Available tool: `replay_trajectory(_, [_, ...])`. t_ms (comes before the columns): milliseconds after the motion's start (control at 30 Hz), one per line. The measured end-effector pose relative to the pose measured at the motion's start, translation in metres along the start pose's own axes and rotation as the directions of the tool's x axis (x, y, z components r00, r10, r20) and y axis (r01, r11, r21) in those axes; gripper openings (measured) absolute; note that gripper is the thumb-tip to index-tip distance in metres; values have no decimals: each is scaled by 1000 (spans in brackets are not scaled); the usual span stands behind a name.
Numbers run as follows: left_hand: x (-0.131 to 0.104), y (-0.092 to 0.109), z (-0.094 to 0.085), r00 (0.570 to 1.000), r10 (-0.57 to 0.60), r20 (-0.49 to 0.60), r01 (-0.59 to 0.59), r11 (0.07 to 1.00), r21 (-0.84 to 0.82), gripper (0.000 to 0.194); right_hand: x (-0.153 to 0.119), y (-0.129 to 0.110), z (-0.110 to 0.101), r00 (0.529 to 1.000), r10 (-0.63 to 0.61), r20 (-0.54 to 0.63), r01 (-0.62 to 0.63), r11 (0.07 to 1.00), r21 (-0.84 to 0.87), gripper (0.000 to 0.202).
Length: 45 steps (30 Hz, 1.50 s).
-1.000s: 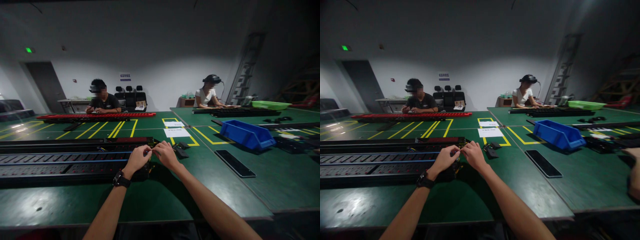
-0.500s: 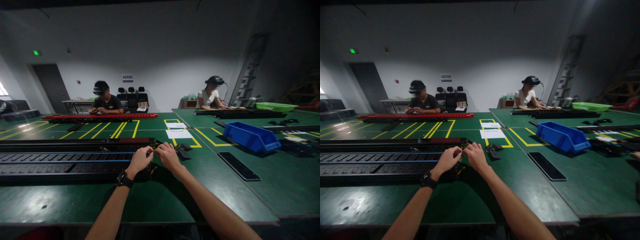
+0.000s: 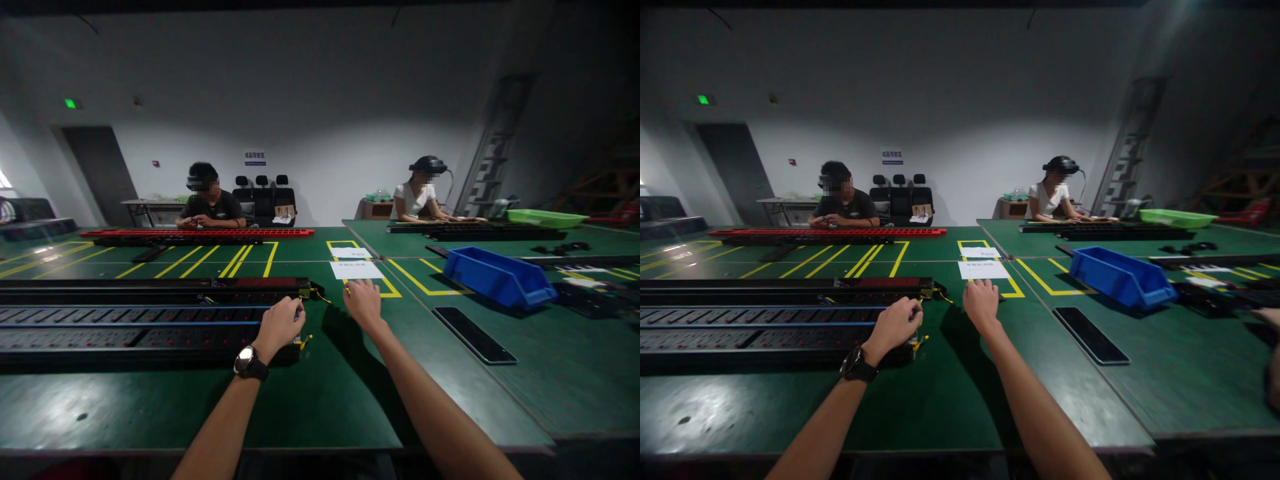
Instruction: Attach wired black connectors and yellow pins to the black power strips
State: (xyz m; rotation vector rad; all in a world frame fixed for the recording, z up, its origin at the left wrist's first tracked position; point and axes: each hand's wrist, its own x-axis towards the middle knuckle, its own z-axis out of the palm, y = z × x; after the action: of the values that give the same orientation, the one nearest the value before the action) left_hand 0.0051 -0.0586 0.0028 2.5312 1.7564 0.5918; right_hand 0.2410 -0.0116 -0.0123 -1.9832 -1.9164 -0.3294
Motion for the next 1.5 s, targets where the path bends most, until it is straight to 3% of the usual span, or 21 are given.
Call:
replay_trajectory(133, [-1, 0, 0, 1000, 11, -9, -11, 1000, 14, 18, 13, -34, 11, 989, -147, 27, 143, 985, 100, 31])
replay_trajectory(233, [-1, 0, 1, 1000, 11, -16, -10, 1000, 23, 17, 31, -50, 20, 983, -148, 108, 138, 986, 93, 29])
replay_trajectory(367, [-2, 0, 1, 1000, 14, -18, -14, 1000, 24, 18, 52, -43, 27, 992, -39, 122, 41, 999, -15, 32])
replay_trajectory(433, [-2, 1, 0, 1000, 15, -11, -14, 1000, 20, 18, 56, -34, 29, 992, -64, 111, 70, 996, -50, 33])
replay_trajectory(600, [-3, 3, 0, 1000, -2, -3, 2, 1000, 9, 18, 48, -26, 30, 979, -150, 137, 156, 987, -32, 30])
replay_trajectory(767, [-3, 3, 1, 1000, 2, -14, -2, 1000, 22, 18, 34, -46, 32, 983, -120, 140, 120, 993, 7, 34])
replay_trajectory(1033, [-3, 4, 1, 1000, -17, -7, 17, 999, 34, 17, 17, -62, 31, 970, -192, 147, 180, 979, 92, 30])
replay_trajectory(1300, [-2, 2, 3, 1000, 8, -21, -8, 999, 32, 18, 10, -58, 9, 982, -76, 173, 87, 994, -61, 26])
replay_trajectory(1400, [-2, 2, 3, 1000, 3, -31, -1, 999, 47, 18, 13, -68, -4, 968, -226, 110, 227, 974, 0, 28])
replay_trajectory(1500, [-1, 3, 3, 1000, -1, -29, 3, 998, 57, 17, 17, -83, -11, 914, -402, 55, 392, 910, 133, 26])
